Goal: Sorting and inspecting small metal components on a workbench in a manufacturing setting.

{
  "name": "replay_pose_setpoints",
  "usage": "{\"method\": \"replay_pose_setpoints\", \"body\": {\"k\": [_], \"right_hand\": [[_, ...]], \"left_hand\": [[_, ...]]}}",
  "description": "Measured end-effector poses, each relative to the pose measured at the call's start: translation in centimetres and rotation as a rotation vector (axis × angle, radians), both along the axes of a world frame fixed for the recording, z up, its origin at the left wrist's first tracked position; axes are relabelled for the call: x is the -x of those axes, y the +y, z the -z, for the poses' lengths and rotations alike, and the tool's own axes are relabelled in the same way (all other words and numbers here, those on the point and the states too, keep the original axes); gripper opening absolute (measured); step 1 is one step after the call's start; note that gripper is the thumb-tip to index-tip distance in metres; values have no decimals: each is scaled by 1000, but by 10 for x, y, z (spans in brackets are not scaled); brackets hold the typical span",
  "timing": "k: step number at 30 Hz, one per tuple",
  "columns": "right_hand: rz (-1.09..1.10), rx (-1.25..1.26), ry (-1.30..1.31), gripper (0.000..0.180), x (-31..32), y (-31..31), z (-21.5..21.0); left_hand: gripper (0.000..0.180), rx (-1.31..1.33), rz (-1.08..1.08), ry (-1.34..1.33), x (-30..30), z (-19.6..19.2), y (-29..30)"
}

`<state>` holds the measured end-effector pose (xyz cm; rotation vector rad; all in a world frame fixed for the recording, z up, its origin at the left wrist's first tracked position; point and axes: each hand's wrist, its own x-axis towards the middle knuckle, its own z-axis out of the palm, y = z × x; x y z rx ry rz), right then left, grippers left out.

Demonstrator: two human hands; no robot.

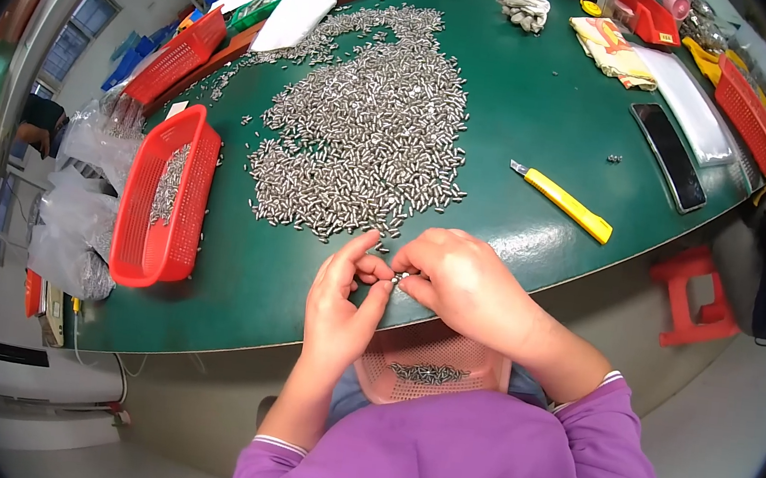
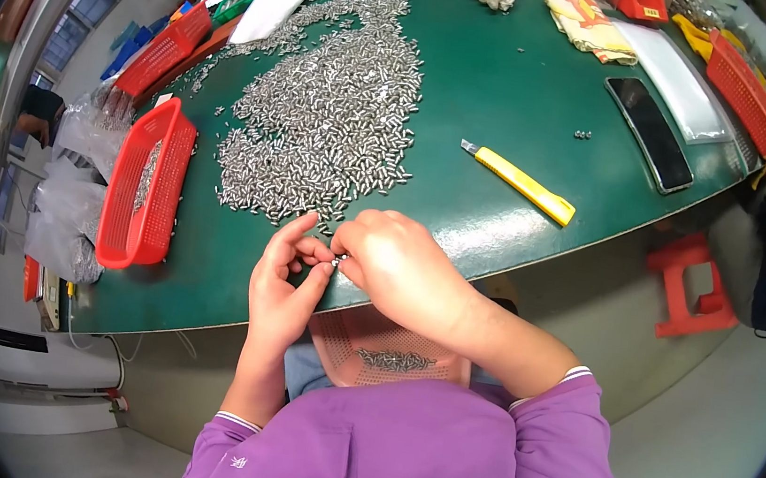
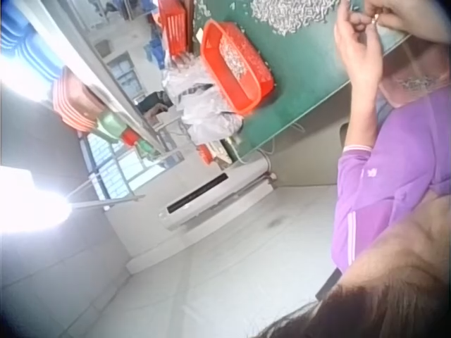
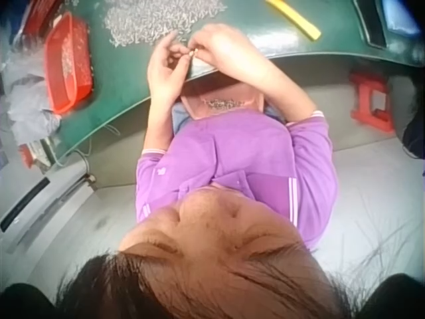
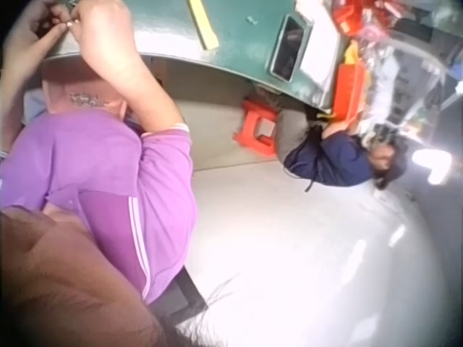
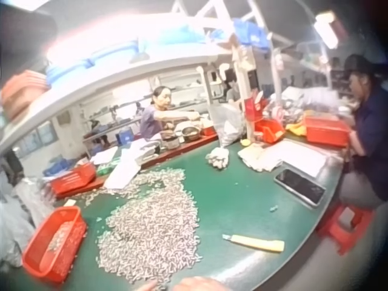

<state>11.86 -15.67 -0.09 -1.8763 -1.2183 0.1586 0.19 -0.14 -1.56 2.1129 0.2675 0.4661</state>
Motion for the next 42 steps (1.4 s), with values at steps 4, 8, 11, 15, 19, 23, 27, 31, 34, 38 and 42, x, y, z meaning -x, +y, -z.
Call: {"method": "replay_pose_setpoints", "body": {"k": [4, 8, 11, 15, 19, 23, 27, 31, 34, 38, 42], "right_hand": [[44, -1, -53, 15, 6, 0, 0], [70, -18, -66, 14, 9, 0, 1], [74, -15, -64, 14, 9, 0, 3], [76, -58, -32, 14, 9, 0, 6], [89, -60, -54, 15, 9, -1, 6], [92, -47, -71, 15, 10, -1, 5], [78, -22, -71, 15, 10, -1, 1], [46, -55, -72, 14, 10, -2, 1], [41, -50, -72, 16, 10, -3, 0], [34, -45, -93, 16, 11, -2, -4], [5, -23, -75, 16, 12, 2, -4]], "left_hand": [[56, 58, -4, -45, -1, 0, -2], [56, -12, -5, -48, -1, -1, -2], [54, -43, -5, -40, -1, -1, -2], [53, -67, -15, -25, 1, -4, -3], [51, -92, 3, -52, 0, -6, -3], [51, -63, 33, -59, 1, -7, -1], [52, -23, 42, -45, 2, -7, 0], [53, -63, 17, -48, 1, -7, -3], [53, -103, 4, -29, 1, -7, -3], [55, 94, -68, -101, 3, 5, 2], [59, 316, -109, -257, 3, 9, 4]]}}
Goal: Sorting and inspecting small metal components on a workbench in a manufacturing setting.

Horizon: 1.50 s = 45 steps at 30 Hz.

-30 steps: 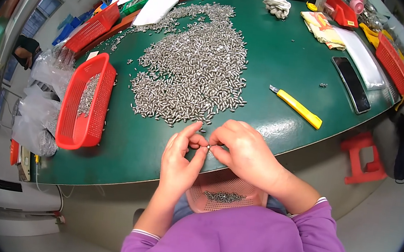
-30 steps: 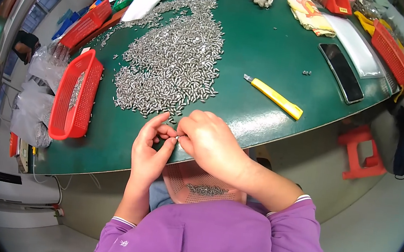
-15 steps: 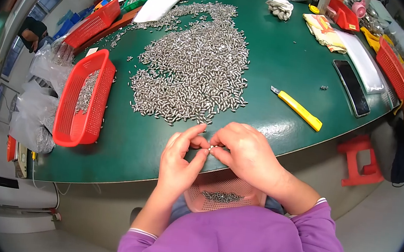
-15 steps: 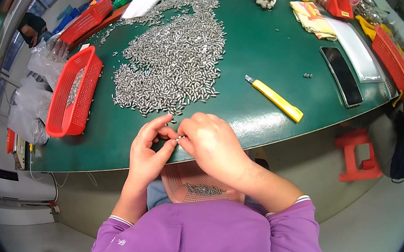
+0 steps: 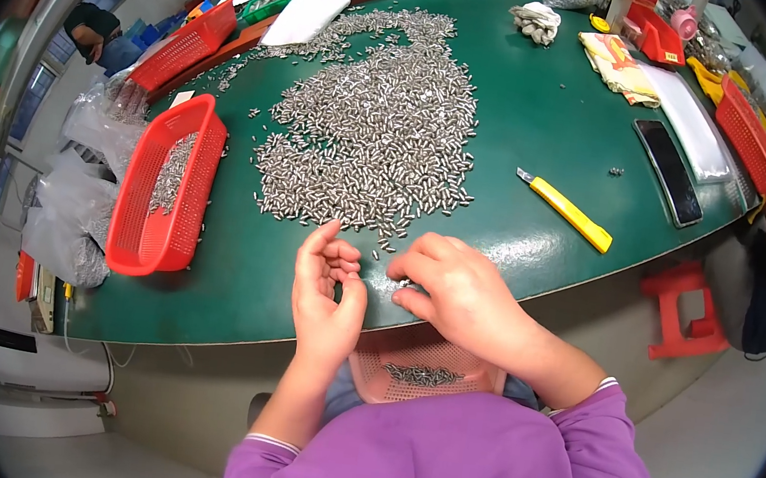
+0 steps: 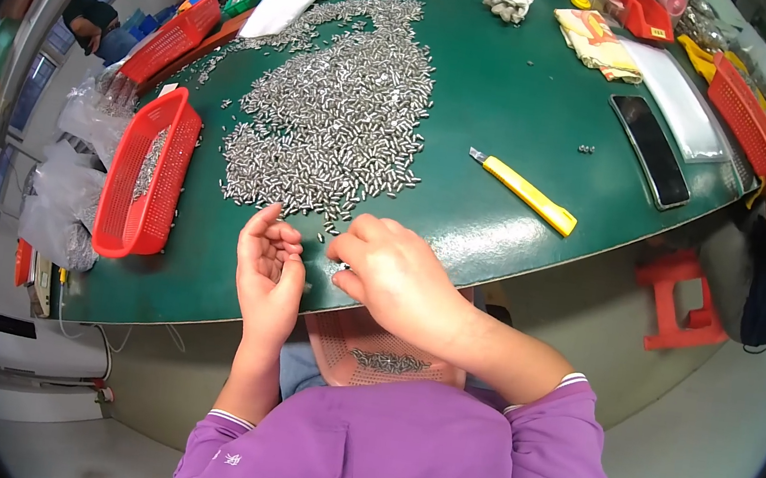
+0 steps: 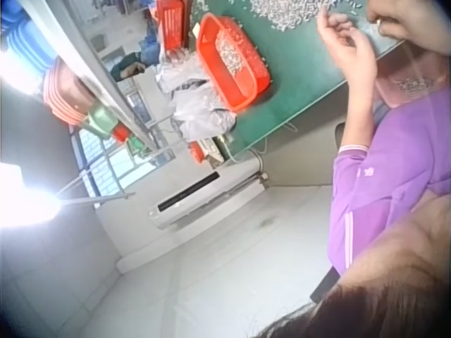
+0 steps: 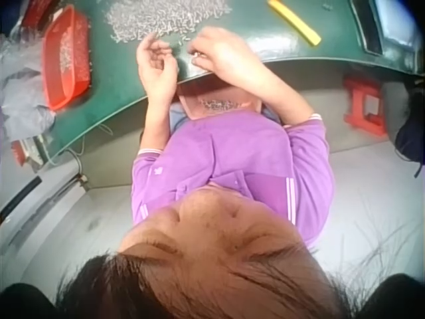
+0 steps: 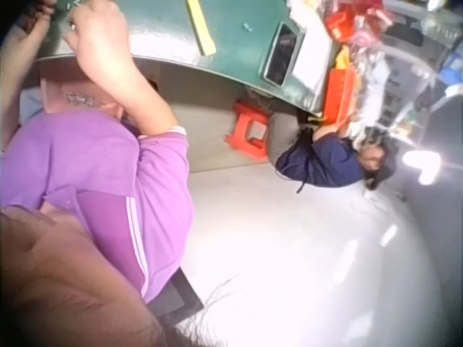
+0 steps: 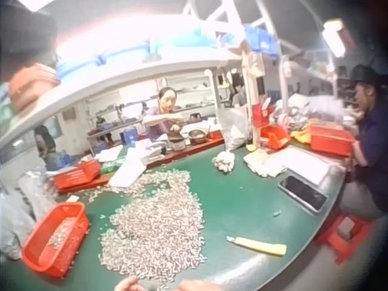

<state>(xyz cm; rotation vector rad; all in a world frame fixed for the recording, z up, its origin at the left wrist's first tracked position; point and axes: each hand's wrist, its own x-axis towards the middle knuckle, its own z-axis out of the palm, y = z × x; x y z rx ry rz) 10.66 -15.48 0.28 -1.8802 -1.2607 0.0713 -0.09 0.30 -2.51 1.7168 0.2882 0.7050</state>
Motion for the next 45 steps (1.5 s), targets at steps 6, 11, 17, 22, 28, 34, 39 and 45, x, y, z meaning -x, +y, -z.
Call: {"method": "replay_pose_setpoints", "body": {"k": [6, 11, 17, 22, 28, 34, 39, 45], "right_hand": [[-211, 112, 61, 14, 2, -20, -9], [2, -79, -17, 14, -10, 1, -3], [50, -57, -76, 8, -16, 25, 8], [-18, 5, -57, 5, -17, 16, 3], [-21, 11, -15, 9, -14, 11, 3], [14, -37, 64, 13, -12, 14, 1], [28, -54, 60, 17, -10, 14, 3], [31, -60, 22, 16, -9, 12, 6]], "left_hand": [[65, -407, -10, 195, 2, -8, 6], [61, -538, 6, 222, -12, -13, 6], [54, -441, 11, 245, -14, -10, 8], [54, -413, 19, 254, -10, -9, 7], [54, -411, 24, 252, -8, -12, 5], [53, -334, 49, 247, -7, -9, 7], [53, -318, 64, 231, -9, -8, 7], [56, -429, 61, 258, -7, -15, 5]]}}
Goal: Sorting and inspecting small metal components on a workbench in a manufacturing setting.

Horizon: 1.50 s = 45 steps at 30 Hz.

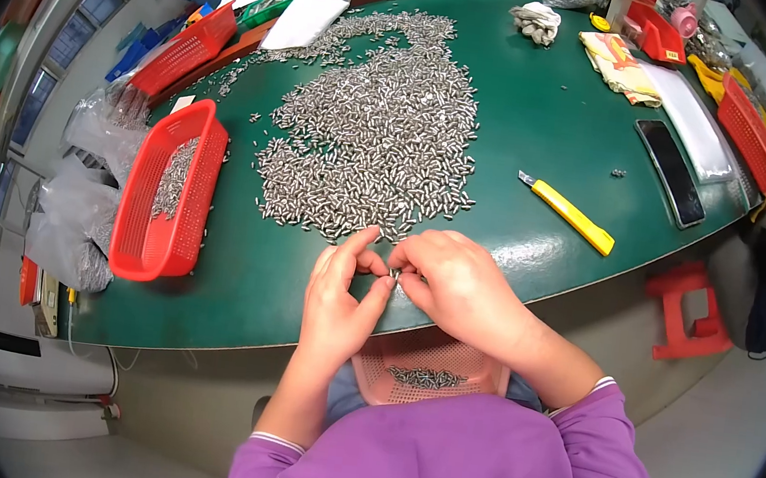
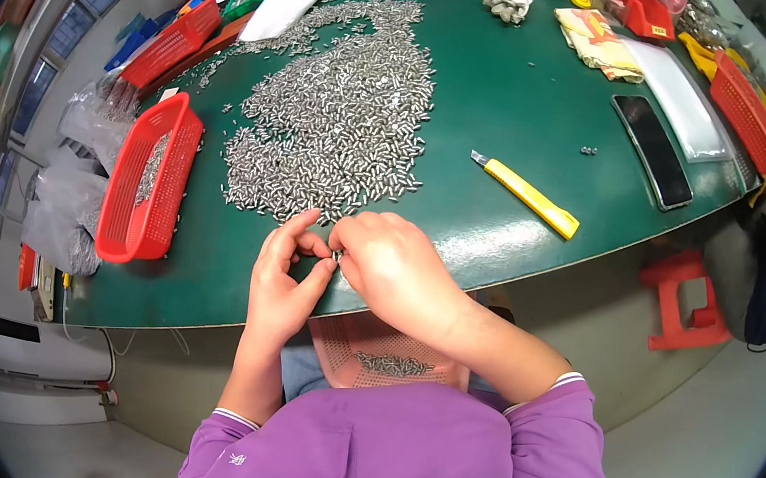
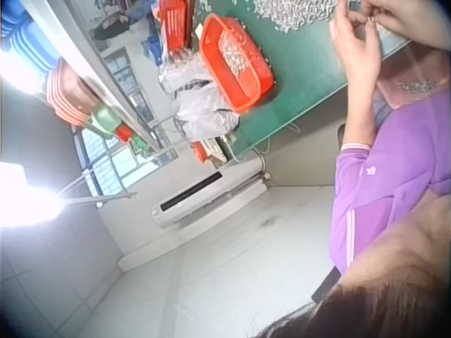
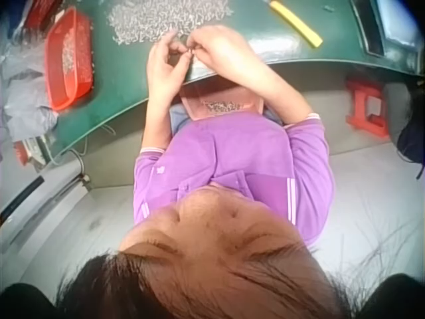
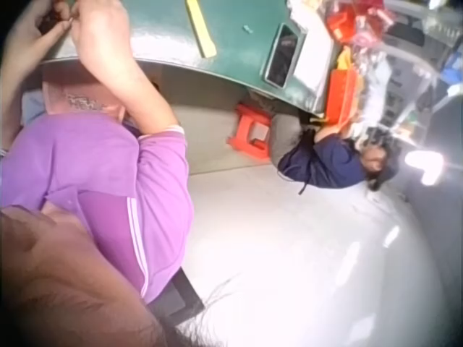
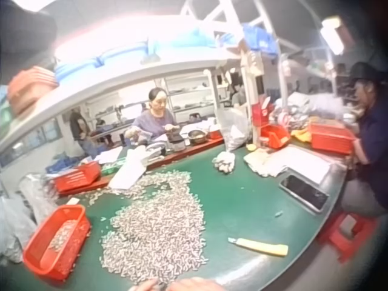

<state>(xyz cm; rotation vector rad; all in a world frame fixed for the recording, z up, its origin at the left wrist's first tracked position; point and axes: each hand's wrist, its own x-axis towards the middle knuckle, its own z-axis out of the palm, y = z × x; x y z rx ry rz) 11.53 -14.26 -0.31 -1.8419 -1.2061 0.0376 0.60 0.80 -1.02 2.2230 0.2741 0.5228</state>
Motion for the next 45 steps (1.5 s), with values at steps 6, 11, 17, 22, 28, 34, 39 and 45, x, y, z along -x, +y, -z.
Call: {"method": "replay_pose_setpoints", "body": {"k": [6, 11, 17, 22, 28, 34, 39, 45], "right_hand": [[-7, 60, -28, 15, -1, -2, -2], [40, 40, -110, 14, 2, 0, -2], [93, 56, -115, 17, 2, -1, 0], [71, 80, -65, 14, 1, 1, -1], [97, 52, -22, 12, 0, 3, 1], [47, 93, -10, 11, 0, 0, -2], [14, 85, 2, 16, 2, -6, -5], [-51, -12, -60, 17, 5, 3, 0]], "left_hand": [[52, 28, -22, -43, -1, 2, -1], [52, 71, 6, -30, -2, 2, 0], [51, 110, 6, -25, -1, 3, 2], [51, 97, 3, -24, -1, 4, 2], [52, 139, 12, -22, -2, 7, 4], [56, 180, 53, 5, 2, 8, 9], [61, 168, 97, 33, 4, 2, 10], [70, 341, 25, -146, 1, 9, 11]]}}
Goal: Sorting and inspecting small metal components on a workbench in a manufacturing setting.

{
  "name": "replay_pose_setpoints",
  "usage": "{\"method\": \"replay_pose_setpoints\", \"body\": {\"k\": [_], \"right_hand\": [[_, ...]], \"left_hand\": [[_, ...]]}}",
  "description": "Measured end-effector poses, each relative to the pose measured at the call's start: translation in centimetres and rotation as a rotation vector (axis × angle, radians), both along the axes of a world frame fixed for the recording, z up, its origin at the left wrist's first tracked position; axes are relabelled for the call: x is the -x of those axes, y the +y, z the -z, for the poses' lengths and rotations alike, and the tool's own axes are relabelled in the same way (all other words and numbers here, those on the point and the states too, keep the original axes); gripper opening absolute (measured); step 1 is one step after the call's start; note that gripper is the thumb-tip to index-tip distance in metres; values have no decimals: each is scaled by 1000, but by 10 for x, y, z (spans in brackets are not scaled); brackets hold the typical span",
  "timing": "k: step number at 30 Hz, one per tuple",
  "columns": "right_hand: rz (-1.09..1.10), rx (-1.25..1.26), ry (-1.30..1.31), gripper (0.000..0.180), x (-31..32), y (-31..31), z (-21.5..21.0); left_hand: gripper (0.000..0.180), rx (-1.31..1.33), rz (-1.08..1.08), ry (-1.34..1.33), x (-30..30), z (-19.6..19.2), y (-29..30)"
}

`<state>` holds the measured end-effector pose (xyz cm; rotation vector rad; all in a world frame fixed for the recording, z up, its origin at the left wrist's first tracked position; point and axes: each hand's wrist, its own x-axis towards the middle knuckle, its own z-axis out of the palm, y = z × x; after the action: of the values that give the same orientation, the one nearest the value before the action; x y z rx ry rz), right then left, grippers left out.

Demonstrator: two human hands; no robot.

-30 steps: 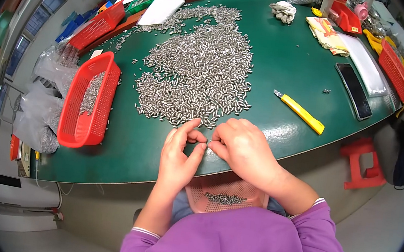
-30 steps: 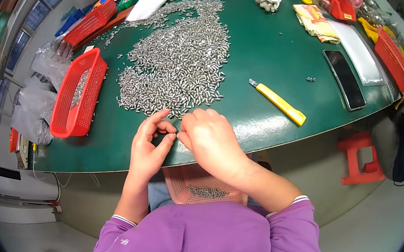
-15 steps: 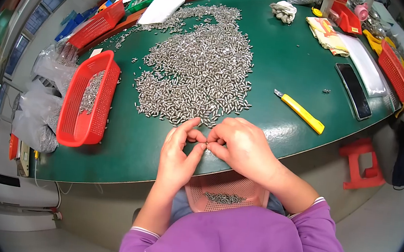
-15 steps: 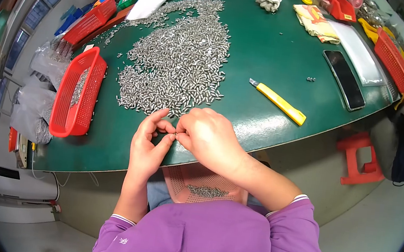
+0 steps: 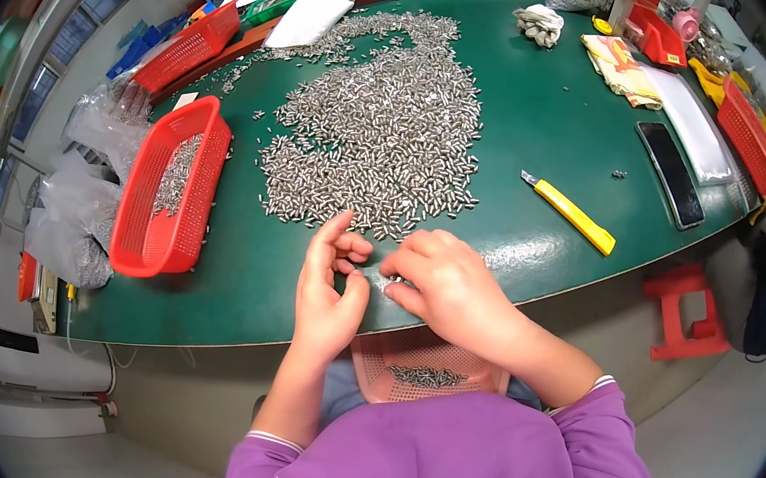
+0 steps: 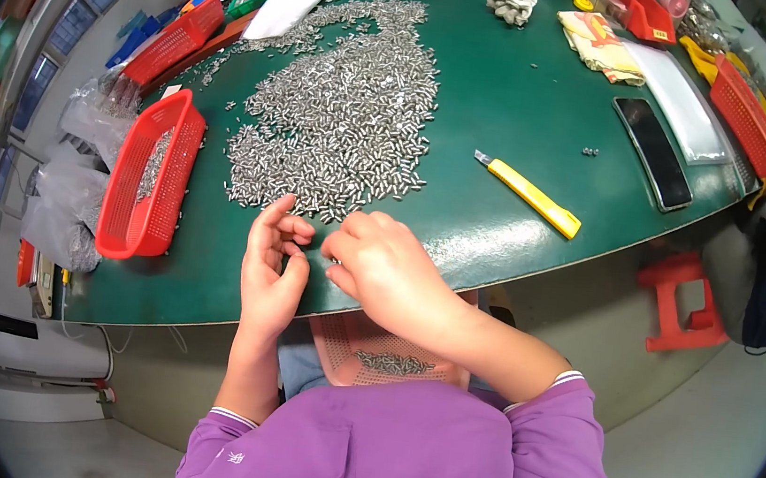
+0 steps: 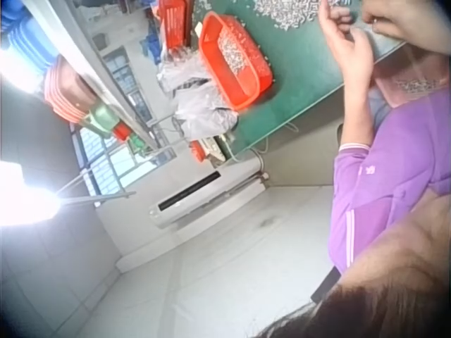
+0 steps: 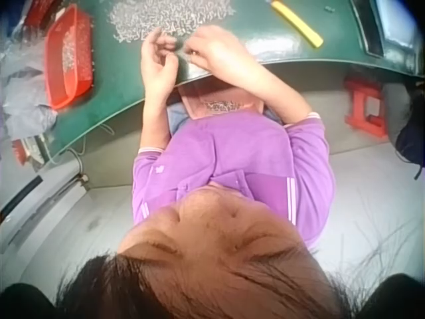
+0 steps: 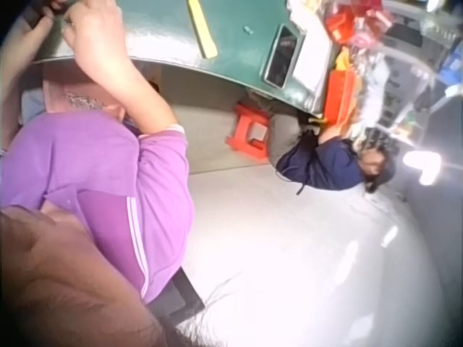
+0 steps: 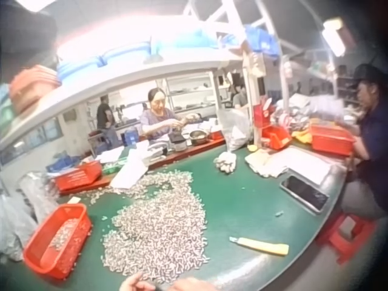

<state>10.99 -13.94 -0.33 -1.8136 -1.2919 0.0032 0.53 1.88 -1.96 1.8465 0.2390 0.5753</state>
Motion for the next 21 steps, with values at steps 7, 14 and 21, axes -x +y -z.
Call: {"method": "replay_pose_setpoints", "body": {"k": [7, 14, 21], "right_hand": [[-339, 168, 66, 15, -1, -32, -15], [110, -12, -90, 13, -23, -1, -3], [144, -5, -165, 10, -19, 7, 8]], "left_hand": [[63, -297, -111, 76, -1, 0, 0], [55, -569, -87, 123, -24, -9, -7], [53, -391, -44, 173, -15, -12, -12]]}}
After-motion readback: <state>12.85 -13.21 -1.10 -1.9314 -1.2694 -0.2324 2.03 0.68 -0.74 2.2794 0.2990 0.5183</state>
